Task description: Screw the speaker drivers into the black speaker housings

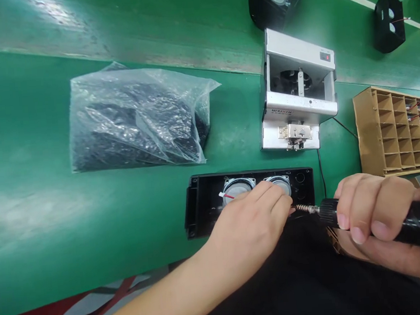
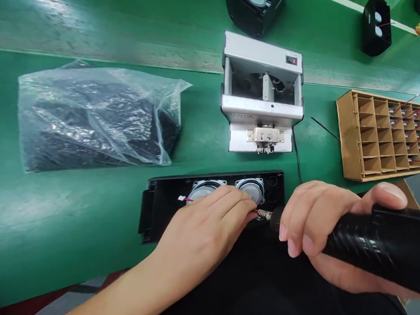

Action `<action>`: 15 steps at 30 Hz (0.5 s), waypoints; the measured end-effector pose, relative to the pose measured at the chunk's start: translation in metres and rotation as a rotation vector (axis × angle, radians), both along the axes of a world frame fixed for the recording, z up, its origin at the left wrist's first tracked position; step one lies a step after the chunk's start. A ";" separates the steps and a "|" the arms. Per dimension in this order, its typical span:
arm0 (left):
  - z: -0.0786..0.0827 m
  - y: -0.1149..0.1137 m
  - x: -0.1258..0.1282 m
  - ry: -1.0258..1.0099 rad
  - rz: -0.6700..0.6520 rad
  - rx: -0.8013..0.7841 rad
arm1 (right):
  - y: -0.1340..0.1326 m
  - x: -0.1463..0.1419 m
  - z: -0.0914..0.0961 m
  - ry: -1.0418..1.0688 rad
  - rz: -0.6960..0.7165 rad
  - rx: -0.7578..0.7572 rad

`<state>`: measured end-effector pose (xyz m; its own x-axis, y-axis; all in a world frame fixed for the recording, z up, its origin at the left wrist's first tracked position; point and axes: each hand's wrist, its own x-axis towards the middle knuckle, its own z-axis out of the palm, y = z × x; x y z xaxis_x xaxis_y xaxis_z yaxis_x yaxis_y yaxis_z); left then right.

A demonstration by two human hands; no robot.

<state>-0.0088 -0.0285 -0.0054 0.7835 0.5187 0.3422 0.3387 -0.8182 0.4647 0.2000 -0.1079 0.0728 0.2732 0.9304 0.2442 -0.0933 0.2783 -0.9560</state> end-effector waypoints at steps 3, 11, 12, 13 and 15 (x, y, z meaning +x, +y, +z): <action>-0.002 0.002 0.001 -0.030 0.009 -0.012 | -0.002 0.010 0.003 0.010 0.062 -0.055; -0.002 0.000 0.001 -0.099 0.016 -0.032 | 0.010 0.015 -0.007 -0.006 0.142 0.025; -0.002 -0.001 0.001 -0.094 0.022 -0.027 | 0.008 0.012 -0.007 -0.007 0.112 -0.004; -0.002 -0.001 0.002 -0.083 0.027 -0.016 | 0.006 0.009 -0.007 -0.014 0.088 -0.035; -0.002 -0.001 0.002 -0.059 0.037 0.014 | 0.000 0.003 -0.005 -0.039 0.053 -0.065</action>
